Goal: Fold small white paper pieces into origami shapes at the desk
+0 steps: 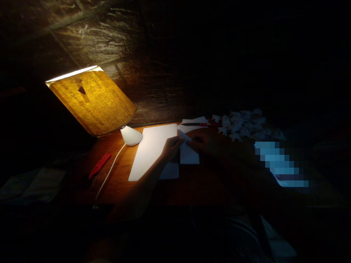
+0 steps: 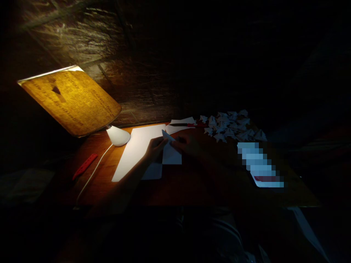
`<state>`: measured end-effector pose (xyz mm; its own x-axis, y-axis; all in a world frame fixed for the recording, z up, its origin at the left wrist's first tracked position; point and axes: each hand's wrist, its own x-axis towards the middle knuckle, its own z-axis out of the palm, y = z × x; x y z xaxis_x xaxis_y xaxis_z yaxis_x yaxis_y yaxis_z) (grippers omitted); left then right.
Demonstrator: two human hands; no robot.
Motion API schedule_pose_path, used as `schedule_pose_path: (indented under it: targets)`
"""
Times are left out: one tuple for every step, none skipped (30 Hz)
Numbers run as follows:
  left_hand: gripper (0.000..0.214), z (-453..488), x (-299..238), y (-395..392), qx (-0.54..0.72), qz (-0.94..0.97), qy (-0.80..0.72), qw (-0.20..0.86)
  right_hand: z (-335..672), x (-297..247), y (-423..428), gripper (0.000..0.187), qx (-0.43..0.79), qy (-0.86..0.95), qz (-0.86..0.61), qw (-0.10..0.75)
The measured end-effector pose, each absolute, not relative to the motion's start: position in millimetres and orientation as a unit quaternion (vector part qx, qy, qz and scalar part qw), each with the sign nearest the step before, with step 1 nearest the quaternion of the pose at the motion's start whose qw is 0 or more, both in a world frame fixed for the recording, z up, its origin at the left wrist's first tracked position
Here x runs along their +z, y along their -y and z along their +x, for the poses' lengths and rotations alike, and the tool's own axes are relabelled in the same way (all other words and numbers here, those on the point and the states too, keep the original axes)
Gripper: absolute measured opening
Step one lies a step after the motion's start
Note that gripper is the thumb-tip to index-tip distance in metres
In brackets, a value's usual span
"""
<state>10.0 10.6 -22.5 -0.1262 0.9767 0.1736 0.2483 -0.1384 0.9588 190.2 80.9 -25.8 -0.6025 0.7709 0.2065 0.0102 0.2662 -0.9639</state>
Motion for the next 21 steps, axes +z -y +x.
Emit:
schedule_pose_path:
  targets:
    - [0.054, 11.1, -21.6, -9.4, 0.488, 0.577, -0.551, 0.353, 190.4, -24.9, -80.0, 0.034, 0.549, 0.709, -0.271, 0.351]
    - [0.054, 12.3, -20.6, -8.1, 0.466, 0.598, -0.551, 0.349, 190.5, -23.6, -78.9, 0.036, 0.553, 0.704, -0.269, 0.356]
    - [0.054, 13.7, -19.7, -6.8, 0.445, 0.617, -0.55, 0.344, 190.6, -22.0, -77.8, 0.037, 0.553, 0.7, -0.265, 0.366]
    - [0.054, 14.9, -18.8, -5.7, 0.428, 0.633, -0.55, 0.338, 190.5, -20.3, -76.7, 0.036, 0.549, 0.698, -0.262, 0.378]
    - [0.054, 16.0, -18.1, -4.6, 0.414, 0.644, -0.549, 0.335, 190.4, -18.7, -75.9, 0.036, 0.543, 0.698, -0.262, 0.387]
    - [0.053, 16.9, -17.5, -3.7, 0.405, 0.651, -0.547, 0.335, 190.2, -17.4, -75.3, 0.035, 0.536, 0.699, -0.263, 0.393]
    - [0.052, 17.4, -17.1, -2.9, 0.402, 0.655, -0.544, 0.337, 189.9, -16.4, -75.1, 0.035, 0.531, 0.701, -0.265, 0.396]
    - [0.051, 17.6, -16.9, -2.3, 0.4, 0.657, -0.541, 0.341, 189.7, -15.8, -75.0, 0.035, 0.528, 0.701, -0.268, 0.398]
    - [0.05, 17.6, -16.9, -1.8, 0.399, 0.658, -0.537, 0.344, 189.4, -15.6, -75.2, 0.036, 0.527, 0.698, -0.272, 0.401]
    - [0.049, 17.5, -16.9, -1.5, 0.398, 0.661, -0.534, 0.345, 189.2, -15.7, -75.5, 0.037, 0.529, 0.692, -0.277, 0.405]
    - [0.048, 17.2, -17.1, -1.3, 0.397, 0.664, -0.532, 0.344, 189.1, -16.0, -75.7, 0.038, 0.532, 0.688, -0.28, 0.407]
    - [0.047, 16.9, -17.3, -1.2, 0.395, 0.667, -0.53, 0.343, 189.1, -16.3, -75.7, 0.039, 0.535, 0.684, -0.281, 0.409]
    - [0.046, 16.7, -17.6, -1.2, 0.394, 0.669, -0.53, 0.342, 189.1, -16.6, -75.6, 0.039, 0.537, 0.682, -0.281, 0.409]
    - [0.046, 16.6, -17.7, -1.3, 0.394, 0.668, -0.53, 0.342, 189.2, -16.7, -75.3, 0.039, 0.54, 0.68, -0.28, 0.409]
    - [0.046, 16.7, -17.8, -1.3, 0.395, 0.667, -0.531, 0.343, 189.2, -16.7, -74.8, 0.038, 0.544, 0.678, -0.279, 0.409]
    - [0.046, 16.9, -17.7, -1.3, 0.397, 0.665, -0.532, 0.342, 189.2, -16.6, -74.1, 0.036, 0.55, 0.674, -0.277, 0.409]
    - [0.046, 17.3, -17.6, -1.3, 0.397, 0.665, -0.532, 0.341, 189.0, -16.4, -73.5, 0.035, 0.556, 0.67, -0.275, 0.408]
    - [0.047, 17.8, -17.3, -1.3, 0.394, 0.668, -0.532, 0.34, 188.8, -16.2, -72.9, 0.034, 0.56, 0.667, -0.275, 0.407]
    - [0.047, 18.3, -17.0, -1.2, 0.39, 0.672, -0.532, 0.337, 188.6, -16.0, -72.5, 0.033, 0.559, 0.668, -0.275, 0.408]
    - [0.048, 18.8, -16.7, -1.2, 0.385, 0.678, -0.53, 0.333, 188.2, -15.9, -72.3, 0.031, 0.552, 0.672, -0.275, 0.41]
    - [0.048, 19.2, -16.4, -1.2, 0.381, 0.684, -0.529, 0.329, 187.9, -15.9, -72.3, 0.029, 0.539, 0.679, -0.275, 0.414]
